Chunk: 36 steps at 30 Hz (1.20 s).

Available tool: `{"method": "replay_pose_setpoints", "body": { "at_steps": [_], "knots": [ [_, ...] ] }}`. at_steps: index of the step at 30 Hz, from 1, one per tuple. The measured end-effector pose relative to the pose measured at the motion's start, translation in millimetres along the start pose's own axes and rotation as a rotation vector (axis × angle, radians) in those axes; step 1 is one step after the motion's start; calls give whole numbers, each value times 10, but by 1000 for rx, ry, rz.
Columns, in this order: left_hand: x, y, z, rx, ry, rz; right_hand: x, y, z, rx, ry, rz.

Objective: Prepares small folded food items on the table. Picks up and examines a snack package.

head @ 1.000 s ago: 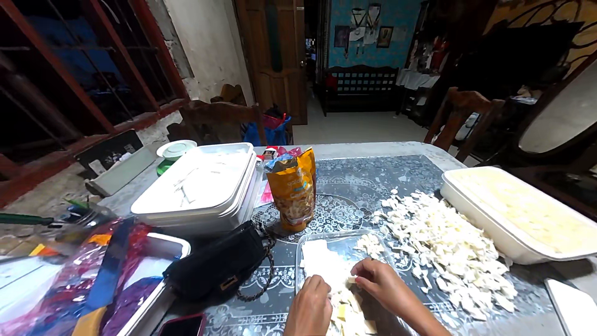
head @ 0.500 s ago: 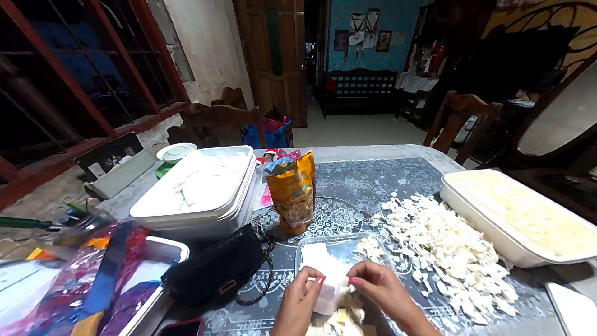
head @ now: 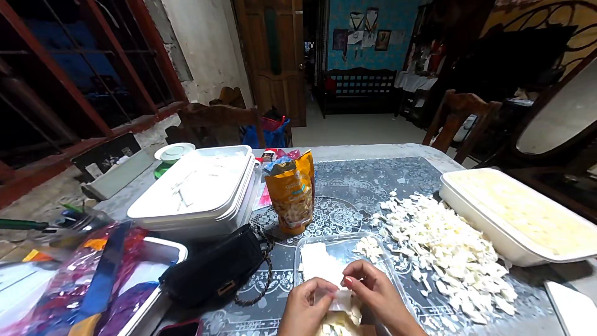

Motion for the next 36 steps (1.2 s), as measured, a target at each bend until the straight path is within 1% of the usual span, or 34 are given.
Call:
{"method": "replay_pose_setpoints", "body": {
  "at_steps": [2, 6, 8, 10, 11, 13, 14, 16, 18, 20, 23, 26, 28, 29, 31, 33, 35, 36],
  "knots": [
    [19, -4, 31, -44, 52, 41, 54, 27, 31, -107, 150, 41],
    [48, -26, 130, -259, 304, 79, 195, 88, 58, -431, 473, 194],
    [32, -24, 106, -322, 424, 81, 165, 73, 67, -495, 474, 189],
    [29, -10, 55, -337, 440, 87, 89, 53, 48, -414, 338, 124],
    [31, -3, 23, -304, 397, 92, 57, 42, 26, -332, 260, 84],
    [36, 18, -38, -159, 227, 77, 26, 37, -16, -138, 155, 31],
    [26, 28, -49, -84, 118, 39, 28, 38, -25, -64, 134, 26],
    [1, 32, -43, 22, -48, -56, 20, 29, -26, 16, 127, 50],
    [-20, 27, -41, 5, -35, -62, -21, 7, -25, 62, 144, 84],
    [-31, 18, -47, -60, 57, -13, -69, -18, -42, 74, 149, 65],
    [-44, 6, -47, -127, 170, -4, -53, -12, -16, 5, 272, 32],
    [-79, -6, -42, -148, 229, -52, 79, 62, 71, -110, 440, 137],
    [-96, -15, -32, -135, 274, -96, 176, 106, 108, -206, 458, 219],
    [-96, -20, -13, -137, 308, -118, 209, 122, 120, -244, 440, 252],
    [-76, -31, 44, -135, 375, -159, 225, 130, 130, -247, 335, 283],
    [-18, -27, 94, -127, 410, -164, 175, 101, 76, -202, 150, 247],
    [51, -4, 80, -101, 401, -93, 103, 55, 12, -115, -34, 171],
    [75, 11, 47, -75, 378, -42, 64, 31, -20, -66, -74, 122]
  ]
}}
Point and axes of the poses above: each hand's wrist, its own y-axis away from the middle knuckle, its own x-axis out of the palm, z = x × y, the point moved 6 cm from there along -y, towards the middle knuckle, and after that the axes turned 7 degrees about -y, right-handed, at the moved point
